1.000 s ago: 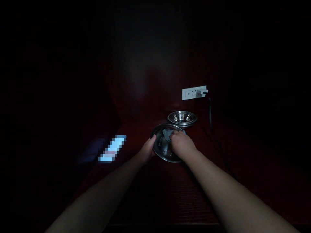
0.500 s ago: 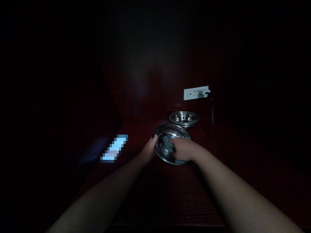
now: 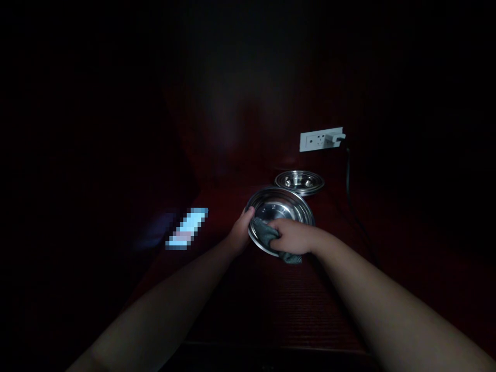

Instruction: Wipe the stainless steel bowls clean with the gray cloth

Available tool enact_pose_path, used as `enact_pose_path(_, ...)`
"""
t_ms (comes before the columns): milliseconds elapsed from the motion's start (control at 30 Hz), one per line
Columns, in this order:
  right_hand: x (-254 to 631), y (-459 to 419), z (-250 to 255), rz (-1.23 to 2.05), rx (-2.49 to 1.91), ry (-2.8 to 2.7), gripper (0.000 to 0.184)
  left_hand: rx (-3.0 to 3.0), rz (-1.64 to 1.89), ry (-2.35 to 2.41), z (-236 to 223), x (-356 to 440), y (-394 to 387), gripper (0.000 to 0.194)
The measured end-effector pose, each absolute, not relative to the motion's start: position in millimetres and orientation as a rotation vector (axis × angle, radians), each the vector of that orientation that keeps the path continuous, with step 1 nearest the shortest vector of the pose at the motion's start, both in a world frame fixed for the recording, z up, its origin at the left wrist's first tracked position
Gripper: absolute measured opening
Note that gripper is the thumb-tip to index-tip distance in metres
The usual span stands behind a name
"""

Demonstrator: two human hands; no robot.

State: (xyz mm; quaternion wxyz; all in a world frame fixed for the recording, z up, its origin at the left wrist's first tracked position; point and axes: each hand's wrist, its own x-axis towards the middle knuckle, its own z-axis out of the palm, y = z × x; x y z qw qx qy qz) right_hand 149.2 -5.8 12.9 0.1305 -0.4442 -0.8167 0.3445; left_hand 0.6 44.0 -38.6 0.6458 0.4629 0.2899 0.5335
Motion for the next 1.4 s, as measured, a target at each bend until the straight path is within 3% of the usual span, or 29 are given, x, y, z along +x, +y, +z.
enact_pose_path(333,152.0,-2.9,13.6,0.298,-1.812,-2.419,0.022,1.111,1.218,0.708,-32.9,-0.1,42.5,0.039)
enact_pose_path(800,137.1,-2.3,-1.2,0.868,-1.113,-2.249,0.008,1.406,1.310,0.732,-33.2,-3.1,37.7,0.032)
enact_pose_path(967,136.3,-1.6,-1.5,0.788,-1.103,-2.245,0.006,1.465,1.323,0.713,-33.5,-2.8,36.9,0.032)
enact_pose_path(1233,145.5,-2.4,7.3,0.514,-1.562,-2.382,0.014,1.469,1.299,0.696,-33.6,-3.3,37.8,0.037)
enact_pose_path(1400,145.2,-2.6,6.9,0.540,-1.508,-2.398,0.012,1.438,1.272,0.703,-34.6,-3.1,38.9,0.038)
